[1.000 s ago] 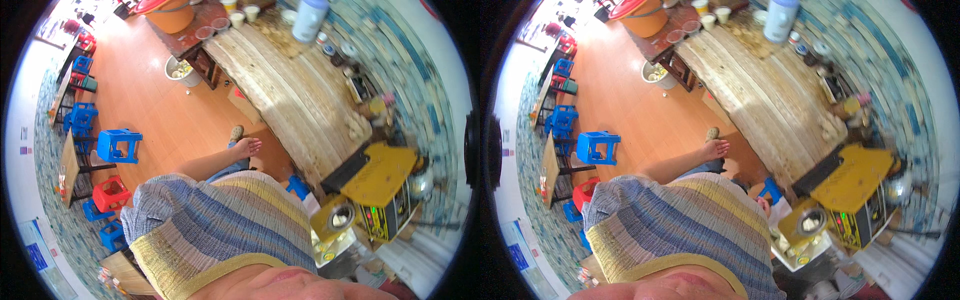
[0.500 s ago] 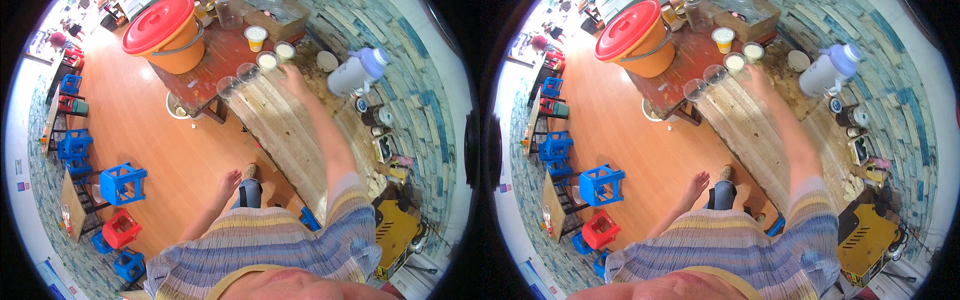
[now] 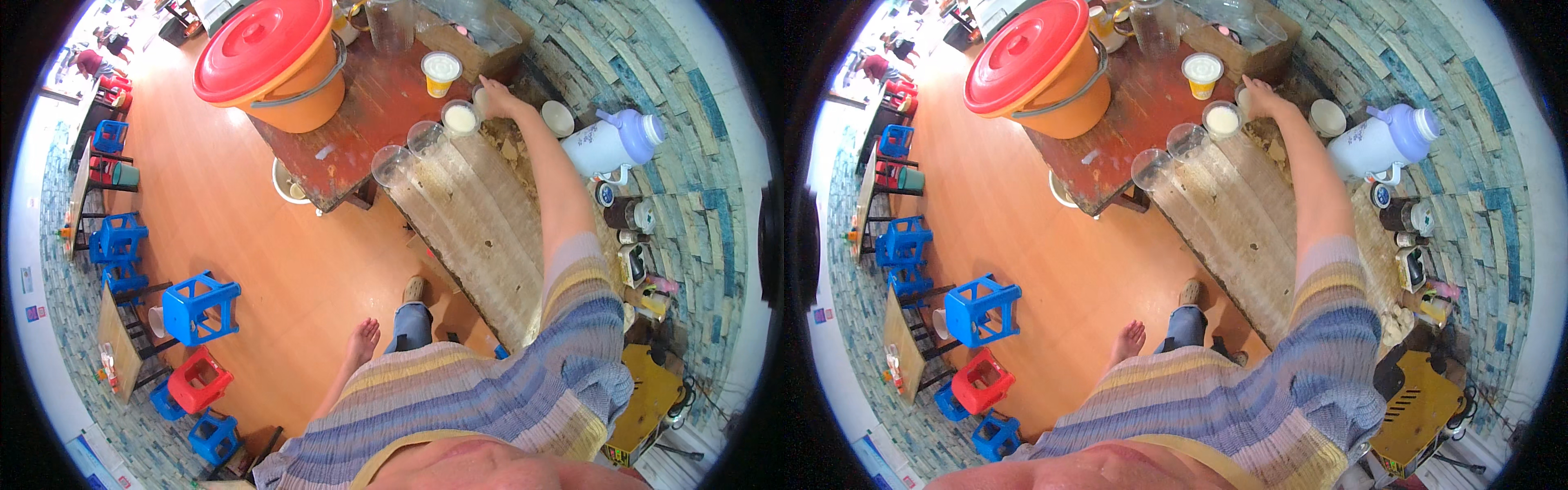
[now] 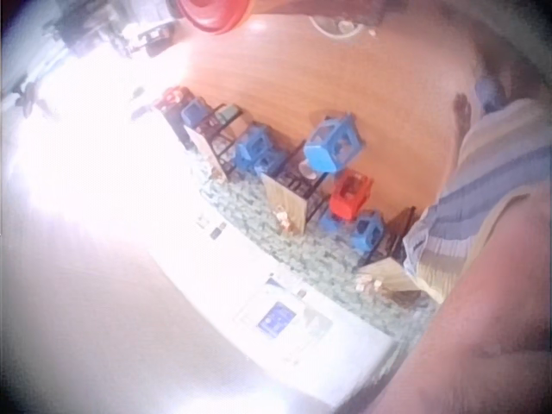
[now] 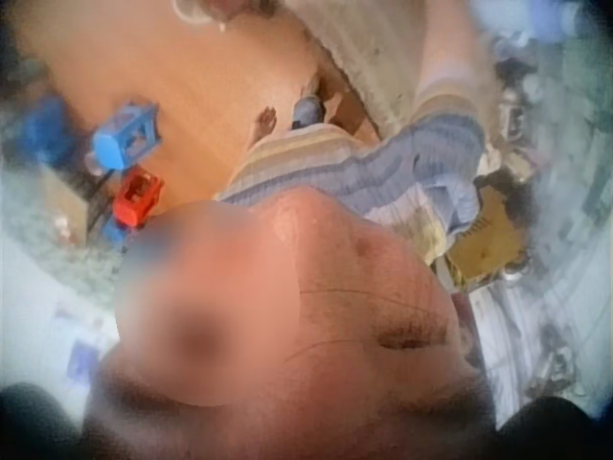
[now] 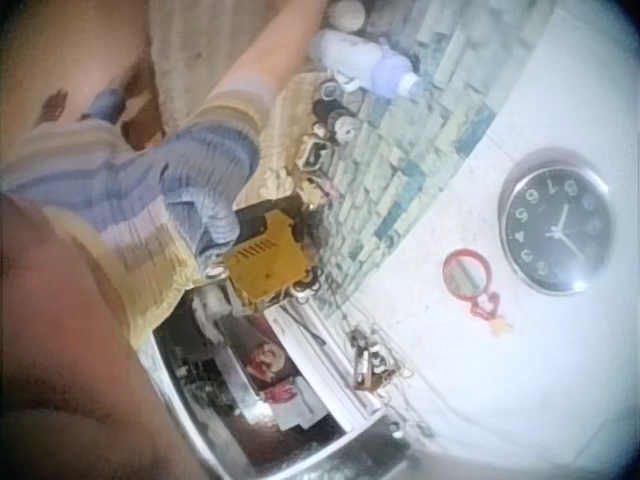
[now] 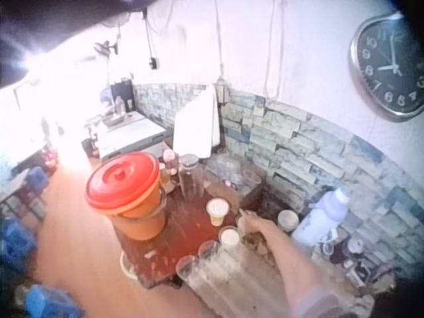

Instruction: The person repeatedly picks up small white containers, places them on a yellow sealing machine, and presses down to seal them. The sealed containers are then placed into a white tray. The person handles the containers one at a time throughout the clip.

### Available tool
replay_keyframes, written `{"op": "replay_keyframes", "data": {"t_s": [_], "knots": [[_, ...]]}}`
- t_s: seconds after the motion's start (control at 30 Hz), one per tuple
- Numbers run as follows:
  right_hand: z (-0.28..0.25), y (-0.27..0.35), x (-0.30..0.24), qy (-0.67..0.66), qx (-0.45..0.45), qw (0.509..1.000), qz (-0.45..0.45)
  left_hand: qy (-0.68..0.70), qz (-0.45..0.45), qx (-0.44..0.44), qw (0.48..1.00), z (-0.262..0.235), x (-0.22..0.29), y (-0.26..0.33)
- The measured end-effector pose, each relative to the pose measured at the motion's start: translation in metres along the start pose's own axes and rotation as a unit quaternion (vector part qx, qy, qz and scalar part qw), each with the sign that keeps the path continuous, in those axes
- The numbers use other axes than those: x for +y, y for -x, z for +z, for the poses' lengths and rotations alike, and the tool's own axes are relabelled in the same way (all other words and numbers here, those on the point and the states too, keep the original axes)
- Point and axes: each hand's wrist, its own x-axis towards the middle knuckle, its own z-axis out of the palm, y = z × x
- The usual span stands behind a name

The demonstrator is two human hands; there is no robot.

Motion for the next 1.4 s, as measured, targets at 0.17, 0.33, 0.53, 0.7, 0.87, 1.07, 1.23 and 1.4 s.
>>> {"op": "replay_keyframes", "data": {"t_s": [0.17,0.33,0.53,0.7,0.87,1.07,1.23,1.4], "knots": [[0.001,0.023,0.009,-0.03,0.06,0.998,-0.015,-0.01,-0.031,-0.01,0.999,0.016,-0.003,0.005],[-0.021,0.092,-0.007,-0.027,0.123,0.991,-0.038,-0.197,0.006,-0.089,0.976,0.075,-0.008,0.027],[-0.058,0.233,-0.023,-0.053,0.18,0.973,-0.132,-0.463,0.218,-0.209,0.833,0.214,-0.012,0.064],[-0.077,0.4,-0.056,-0.116,0.176,0.968,-0.135,-0.436,0.443,-0.296,0.725,0.337,-0.034,0.132],[-0.052,0.57,-0.075,-0.089,0.22,0.969,-0.069,-0.484,0.597,-0.328,0.549,0.367,-0.123,0.211],[-0.009,0.755,-0.081,-0.176,0.281,0.943,0.022,-0.551,0.636,-0.381,0.382,0.317,-0.259,0.286],[0.017,0.886,-0.074,-0.187,0.298,0.928,0.124,-0.558,0.61,-0.444,0.346,0.291,-0.352,0.311],[0.036,0.984,-0.06,-0.163,0.29,0.912,0.239,-0.541,0.579,-0.493,0.36,0.276,-0.424,0.315]]}}
